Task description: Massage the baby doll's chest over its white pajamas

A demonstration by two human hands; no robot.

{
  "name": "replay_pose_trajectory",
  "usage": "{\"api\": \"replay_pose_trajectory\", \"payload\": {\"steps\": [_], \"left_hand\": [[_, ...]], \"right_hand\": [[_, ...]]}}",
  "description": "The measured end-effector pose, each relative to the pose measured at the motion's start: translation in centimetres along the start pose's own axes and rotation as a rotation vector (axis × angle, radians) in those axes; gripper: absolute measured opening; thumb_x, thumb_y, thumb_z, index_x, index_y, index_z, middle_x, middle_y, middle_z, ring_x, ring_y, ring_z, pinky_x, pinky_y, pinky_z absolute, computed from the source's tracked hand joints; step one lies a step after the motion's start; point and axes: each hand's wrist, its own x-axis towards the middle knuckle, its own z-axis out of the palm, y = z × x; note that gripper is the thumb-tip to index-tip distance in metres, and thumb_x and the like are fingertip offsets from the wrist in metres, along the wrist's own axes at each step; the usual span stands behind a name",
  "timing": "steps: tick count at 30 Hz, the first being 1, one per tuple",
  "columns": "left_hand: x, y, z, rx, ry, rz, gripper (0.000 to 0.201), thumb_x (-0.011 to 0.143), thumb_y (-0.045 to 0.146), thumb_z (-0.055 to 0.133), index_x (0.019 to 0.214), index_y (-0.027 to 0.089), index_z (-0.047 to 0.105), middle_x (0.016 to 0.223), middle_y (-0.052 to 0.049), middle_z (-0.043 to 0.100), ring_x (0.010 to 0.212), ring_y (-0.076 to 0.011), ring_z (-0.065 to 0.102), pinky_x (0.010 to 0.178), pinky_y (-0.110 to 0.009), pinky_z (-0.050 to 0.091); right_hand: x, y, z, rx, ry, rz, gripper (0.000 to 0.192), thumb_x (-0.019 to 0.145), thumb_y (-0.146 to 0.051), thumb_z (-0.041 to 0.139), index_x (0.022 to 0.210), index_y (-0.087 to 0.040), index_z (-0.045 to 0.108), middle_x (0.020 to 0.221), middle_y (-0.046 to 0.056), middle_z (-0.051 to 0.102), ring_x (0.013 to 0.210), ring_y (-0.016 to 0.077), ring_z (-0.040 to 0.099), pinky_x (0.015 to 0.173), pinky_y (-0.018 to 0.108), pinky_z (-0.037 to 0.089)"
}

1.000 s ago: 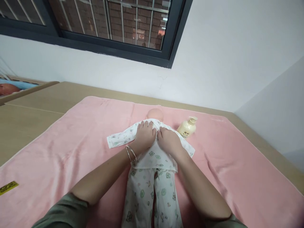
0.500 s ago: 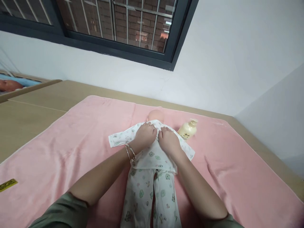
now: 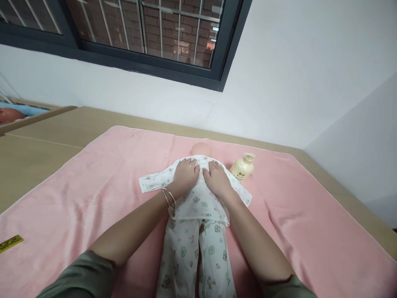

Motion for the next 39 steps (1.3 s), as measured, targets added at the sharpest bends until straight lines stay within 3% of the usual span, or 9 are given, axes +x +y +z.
{"api": "replay_pose_trajectory", "payload": {"steps": [7, 11, 15, 20, 25, 31, 34, 39], "left_hand": [[-1.1, 1.7, -0.8, 0.061, -0.038, -0.026, 0.042, 0.104, 0.027, 0.034, 0.127, 0.007, 0.063, 0.128, -0.02, 0.068, 0.126, -0.0328, 0.058, 0.107, -0.048, 0.044], [-1.8, 2.6, -1.1, 0.125, -0.045, 0.032, 0.043, 0.102, 0.022, 0.034, 0.134, 0.003, 0.056, 0.137, -0.024, 0.062, 0.132, -0.0349, 0.055, 0.106, -0.049, 0.044], [-1.0, 1.2, -1.8, 0.076, -0.096, 0.083, 0.036, 0.102, 0.026, 0.037, 0.124, 0.011, 0.061, 0.13, -0.019, 0.066, 0.126, -0.0316, 0.058, 0.104, -0.046, 0.045], [0.3, -0.6, -2.3, -0.038, -0.169, 0.006, 0.037, 0.103, 0.038, 0.037, 0.108, 0.016, 0.065, 0.114, -0.014, 0.071, 0.111, -0.0275, 0.064, 0.099, -0.041, 0.049], [-0.8, 0.9, -1.8, 0.089, -0.111, 0.001, 0.04, 0.103, 0.033, 0.036, 0.125, 0.01, 0.059, 0.125, -0.02, 0.066, 0.12, -0.0324, 0.058, 0.104, -0.048, 0.044], [-1.9, 2.3, -2.2, 0.155, -0.099, 0.062, 0.036, 0.102, 0.024, 0.036, 0.12, 0.007, 0.063, 0.12, -0.023, 0.066, 0.116, -0.0341, 0.06, 0.096, -0.047, 0.048], [-1.1, 1.5, -2.6, 0.099, -0.114, 0.055, 0.033, 0.101, 0.027, 0.039, 0.114, 0.011, 0.065, 0.115, -0.019, 0.069, 0.112, -0.0316, 0.063, 0.096, -0.044, 0.049], [0.3, -0.3, -2.7, -0.032, -0.164, -0.018, 0.036, 0.102, 0.037, 0.037, 0.108, 0.017, 0.066, 0.112, -0.012, 0.073, 0.109, -0.0267, 0.066, 0.097, -0.039, 0.049]], "right_hand": [[0.7, 1.8, -0.5, 0.112, -0.098, -0.086, 0.069, 0.104, -0.047, 0.036, 0.157, -0.002, 0.035, 0.164, 0.021, 0.032, 0.155, 0.0286, 0.027, 0.127, 0.041, 0.021], [0.8, 1.4, -0.6, 0.059, -0.075, -0.066, 0.065, 0.104, -0.042, 0.037, 0.154, 0.0, 0.039, 0.163, 0.022, 0.036, 0.154, 0.0309, 0.03, 0.126, 0.042, 0.022], [-0.7, -0.6, -1.1, -0.068, -0.065, -0.052, 0.06, 0.106, -0.037, 0.031, 0.152, 0.0, 0.042, 0.159, 0.022, 0.041, 0.151, 0.032, 0.035, 0.124, 0.043, 0.026], [-2.9, -2.7, -2.3, -0.208, -0.076, -0.107, 0.053, 0.105, -0.029, 0.033, 0.148, -0.002, 0.046, 0.153, 0.025, 0.049, 0.145, 0.0328, 0.044, 0.121, 0.044, 0.029], [-1.4, -1.4, -2.3, -0.059, -0.031, -0.11, 0.04, 0.106, -0.03, 0.034, 0.124, -0.011, 0.064, 0.135, 0.019, 0.066, 0.132, 0.0275, 0.056, 0.112, 0.037, 0.038], [0.6, 1.1, -0.9, 0.065, 0.02, -0.089, 0.045, 0.106, -0.04, 0.039, 0.135, -0.011, 0.058, 0.147, 0.018, 0.057, 0.137, 0.0263, 0.051, 0.113, 0.036, 0.036], [0.0, 0.4, -0.9, -0.006, 0.039, -0.095, 0.046, 0.106, -0.037, 0.037, 0.136, -0.009, 0.058, 0.147, 0.019, 0.057, 0.138, 0.0285, 0.049, 0.115, 0.038, 0.034], [-2.2, -2.5, -1.7, -0.226, 0.027, -0.042, 0.043, 0.105, -0.029, 0.032, 0.119, -0.006, 0.067, 0.12, 0.023, 0.071, 0.117, 0.0329, 0.062, 0.106, 0.043, 0.039]]}}
